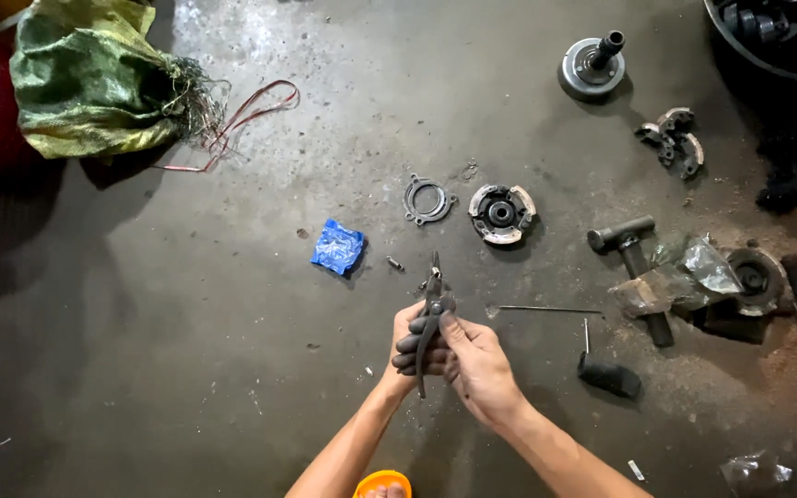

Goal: Repairing a motorcycle clutch assembly by manipulating springs and pins with pliers

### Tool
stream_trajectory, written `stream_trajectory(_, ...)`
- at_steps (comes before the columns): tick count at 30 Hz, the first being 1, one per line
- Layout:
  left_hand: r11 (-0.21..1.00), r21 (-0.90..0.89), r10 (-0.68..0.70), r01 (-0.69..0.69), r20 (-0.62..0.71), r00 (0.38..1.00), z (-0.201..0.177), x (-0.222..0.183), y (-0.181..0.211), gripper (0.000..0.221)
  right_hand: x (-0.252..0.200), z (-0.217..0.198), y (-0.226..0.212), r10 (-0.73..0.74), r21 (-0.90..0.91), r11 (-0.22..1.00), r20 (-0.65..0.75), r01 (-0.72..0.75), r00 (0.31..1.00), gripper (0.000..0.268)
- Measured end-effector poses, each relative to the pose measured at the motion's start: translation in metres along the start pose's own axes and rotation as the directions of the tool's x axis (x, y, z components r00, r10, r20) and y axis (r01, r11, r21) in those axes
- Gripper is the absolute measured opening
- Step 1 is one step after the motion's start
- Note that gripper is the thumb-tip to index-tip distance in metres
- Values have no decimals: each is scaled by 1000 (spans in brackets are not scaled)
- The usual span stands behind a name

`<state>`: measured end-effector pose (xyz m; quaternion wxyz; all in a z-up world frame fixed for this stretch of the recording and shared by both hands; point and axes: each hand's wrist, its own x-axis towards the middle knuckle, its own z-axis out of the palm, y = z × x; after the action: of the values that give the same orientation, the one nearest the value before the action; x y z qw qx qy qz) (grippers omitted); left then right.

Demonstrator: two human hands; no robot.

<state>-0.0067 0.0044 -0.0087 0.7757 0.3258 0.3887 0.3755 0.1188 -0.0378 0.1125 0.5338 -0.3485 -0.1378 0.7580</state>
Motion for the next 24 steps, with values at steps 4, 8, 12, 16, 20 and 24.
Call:
stream_trajectory(4,990,139,-3,18,-108,994,19,-6,15,6,1,-4,1,-24,-2,1000,-21,24,999,44)
stream_trajectory(8,987,154,65,-49,-100,993,18,-5,7,6,2,-10,5,-30,29,999,-52,32,998,39)
stream_trajectory(12,980,189,82,-56,-137,987,20,-7,10,11,6,-16,13,-40,37,998,-64,42,997,38)
stream_trajectory(16,941,303,193,-149,-120,974,20,-8,6,8,4,-8,9,9,23,1000,-92,-7,996,39)
stream_trajectory(20,956,275,151,-103,-159,976,21,-8,-1,12,6,-16,16,58,29,998,-133,-55,989,44)
stream_trajectory(24,923,359,200,-140,-136,970,23,-10,-3,12,4,-17,12,45,-22,999,-116,-48,992,45)
